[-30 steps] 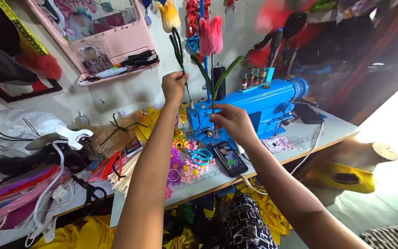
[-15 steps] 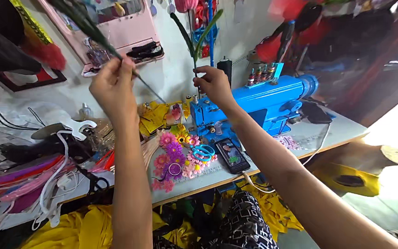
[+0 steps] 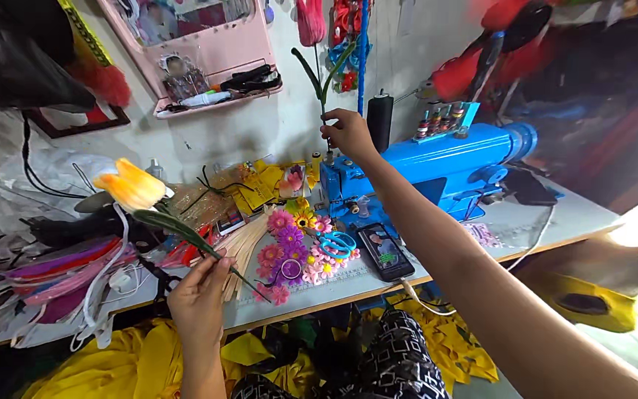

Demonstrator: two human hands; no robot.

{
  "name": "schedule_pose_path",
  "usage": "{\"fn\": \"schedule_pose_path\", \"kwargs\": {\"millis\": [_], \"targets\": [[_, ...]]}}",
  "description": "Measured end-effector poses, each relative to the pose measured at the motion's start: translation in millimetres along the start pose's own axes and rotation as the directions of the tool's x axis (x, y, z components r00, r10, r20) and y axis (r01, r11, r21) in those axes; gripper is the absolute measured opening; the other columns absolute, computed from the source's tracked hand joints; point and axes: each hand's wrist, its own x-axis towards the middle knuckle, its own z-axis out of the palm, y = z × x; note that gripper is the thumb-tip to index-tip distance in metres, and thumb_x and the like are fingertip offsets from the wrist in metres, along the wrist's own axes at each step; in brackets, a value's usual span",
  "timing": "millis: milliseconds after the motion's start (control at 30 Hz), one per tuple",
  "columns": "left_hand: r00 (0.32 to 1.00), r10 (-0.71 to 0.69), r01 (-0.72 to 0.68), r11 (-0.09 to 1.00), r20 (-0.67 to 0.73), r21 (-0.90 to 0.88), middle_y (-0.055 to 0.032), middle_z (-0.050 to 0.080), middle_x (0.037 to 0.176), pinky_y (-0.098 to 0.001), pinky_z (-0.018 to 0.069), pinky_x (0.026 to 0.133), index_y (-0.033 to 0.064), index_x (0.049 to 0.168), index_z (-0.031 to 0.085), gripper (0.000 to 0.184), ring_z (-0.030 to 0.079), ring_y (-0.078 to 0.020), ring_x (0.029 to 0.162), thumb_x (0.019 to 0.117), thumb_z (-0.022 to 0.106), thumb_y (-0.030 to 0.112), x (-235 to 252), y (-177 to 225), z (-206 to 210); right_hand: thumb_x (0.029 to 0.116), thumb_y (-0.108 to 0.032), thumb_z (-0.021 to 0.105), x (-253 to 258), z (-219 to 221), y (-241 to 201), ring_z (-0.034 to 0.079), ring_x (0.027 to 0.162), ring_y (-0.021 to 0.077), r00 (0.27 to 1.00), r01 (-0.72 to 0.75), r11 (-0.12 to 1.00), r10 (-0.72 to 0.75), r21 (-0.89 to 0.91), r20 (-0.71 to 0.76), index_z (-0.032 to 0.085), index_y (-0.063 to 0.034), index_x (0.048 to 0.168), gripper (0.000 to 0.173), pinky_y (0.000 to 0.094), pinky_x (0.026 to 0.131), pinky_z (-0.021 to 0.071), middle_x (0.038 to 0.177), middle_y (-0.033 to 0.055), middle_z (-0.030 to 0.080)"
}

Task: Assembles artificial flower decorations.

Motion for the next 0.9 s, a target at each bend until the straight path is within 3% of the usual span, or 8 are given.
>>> {"fn": "schedule_pose_path", "kwargs": {"millis": [200, 467, 667, 900], "targets": [[0.999, -0.034, 0.034, 0.999, -0.014, -0.031, 0.0031, 0.076, 0.09, -0.0209, 0.0607, 0.076, -0.0007, 0.106, 0.072, 0.015, 0.072, -0.0057, 0.081, 0.0943, 0.063, 0.001, -7.8, 1.5, 0.2, 0.1044, -0.017, 0.058, -0.8, -1.5, -0.1, 0.071, 0.083, 0.0209, 0.997, -0.042, 0.999, 0.044, -0.03, 0.065, 0.065, 0.0003, 0.125, 0.028, 0.0396, 0.079, 0.0583, 0.1, 0.0144, 0.073], [0.998, -0.06, 0.061, 0.997, 0.011, -0.053, 0.002, 0.076, 0.092, -0.0214, 0.0607, 0.077, -0.0011, 0.108, 0.072, 0.016, 0.072, -0.0061, 0.083, 0.0944, 0.063, 0.001, -10.4, -0.5, -0.6, 0.1038, -0.019, 0.06, -4.5, -2.8, 1.6, 0.07, 0.085, 0.0217, 0.994, -0.053, 0.997, 0.058, -0.064, 0.088, 0.063, 0.0002, 0.128, 0.03, 0.0415, 0.083, 0.0572, 0.102, 0.0148, 0.073], [0.997, -0.072, 0.073, 0.995, 0.016, -0.074, 0.0026, 0.076, 0.092, -0.0207, 0.0605, 0.076, -0.0006, 0.106, 0.072, 0.016, 0.072, -0.0051, 0.081, 0.0943, 0.062, 0.0, -11.5, -3.0, 0.5, 0.1043, -0.016, 0.058, -5.7, 0.1, 1.1, 0.071, 0.085, 0.0223, 0.994, -0.037, 0.995, 0.046, -0.094, 0.1, 0.065, 0.0025, 0.123, 0.027, 0.0419, 0.083, 0.0568, 0.101, 0.0156, 0.073], [0.997, -0.078, 0.079, 0.994, 0.019, -0.075, 0.0009, 0.076, 0.093, -0.0224, 0.061, 0.077, -0.0013, 0.107, 0.071, 0.015, 0.072, -0.0067, 0.082, 0.0947, 0.063, 0.001, -14.5, -7.6, -4.7, 0.106, -0.013, 0.054, -5.6, -4.2, 1.2, 0.069, 0.083, 0.016, 0.988, -0.074, 0.997, 0.069, 0.028, 0.141, 0.062, 0.0043, 0.123, 0.025, 0.0357, 0.08, 0.0576, 0.102, 0.014, 0.072]]}}
